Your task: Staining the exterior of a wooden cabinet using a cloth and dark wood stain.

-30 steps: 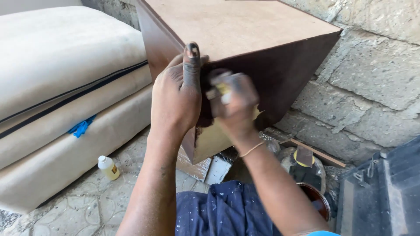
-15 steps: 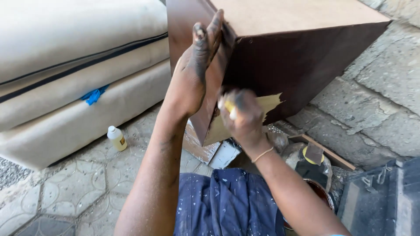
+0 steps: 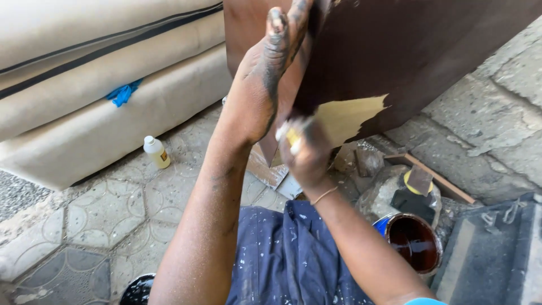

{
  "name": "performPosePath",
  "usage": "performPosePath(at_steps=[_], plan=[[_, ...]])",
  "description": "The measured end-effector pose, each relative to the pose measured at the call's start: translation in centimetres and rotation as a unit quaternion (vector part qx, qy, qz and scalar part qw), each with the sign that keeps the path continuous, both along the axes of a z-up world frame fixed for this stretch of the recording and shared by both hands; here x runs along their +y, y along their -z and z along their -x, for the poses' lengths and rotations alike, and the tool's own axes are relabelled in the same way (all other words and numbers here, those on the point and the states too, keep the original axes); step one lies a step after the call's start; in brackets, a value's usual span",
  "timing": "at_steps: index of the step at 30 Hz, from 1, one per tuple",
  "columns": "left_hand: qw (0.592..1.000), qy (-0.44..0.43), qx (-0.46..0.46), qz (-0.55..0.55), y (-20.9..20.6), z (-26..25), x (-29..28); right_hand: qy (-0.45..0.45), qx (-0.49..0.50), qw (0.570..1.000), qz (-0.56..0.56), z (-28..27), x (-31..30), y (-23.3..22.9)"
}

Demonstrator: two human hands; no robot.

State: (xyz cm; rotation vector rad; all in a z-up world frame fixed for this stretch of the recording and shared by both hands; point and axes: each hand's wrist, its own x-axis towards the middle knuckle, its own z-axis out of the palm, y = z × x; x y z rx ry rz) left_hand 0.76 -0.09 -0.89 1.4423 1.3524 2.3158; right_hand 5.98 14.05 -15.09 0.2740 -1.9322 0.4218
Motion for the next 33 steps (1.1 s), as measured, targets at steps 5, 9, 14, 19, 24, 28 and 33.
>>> performPosePath(at_steps=[5, 9, 14, 19, 24, 28, 33], plan=[[0.997, 0.032, -0.041, -0.048, 1.2, -1.7, -0.6, 0.063, -0.28, 0.958, 0.016, -4.6, 1.7, 12.9], [0.939, -0.337, -0.065, -0.031, 4.0, -4.9, 1.0, 0.092, -0.317, 0.907, 0.262, -8.9, 3.9, 12.1], [0.948, -0.238, -0.207, -0.048, 11.9, -8.9, 7.2, 0.224, -0.291, 0.873, 0.322, -15.6, 11.2, 6.8], [0.947, -0.068, -0.219, 0.224, 15.2, -13.0, 12.2, 0.378, -0.375, 0.754, 0.384, -24.9, 23.4, 8.2], [0.873, 0.078, -0.206, 0.435, 17.7, -15.9, 17.8, 0.398, -0.577, 0.628, 0.339, -32.1, 29.9, 15.1], [0.844, 0.115, -0.196, 0.485, 21.7, -18.4, 22.0, 0.384, -0.606, 0.608, 0.341, -32.2, 30.6, 19.6], [0.814, 0.133, -0.195, 0.53, 27.1, -20.7, 25.3, 0.377, -0.642, 0.554, 0.374, -30.7, 30.7, 22.1]])
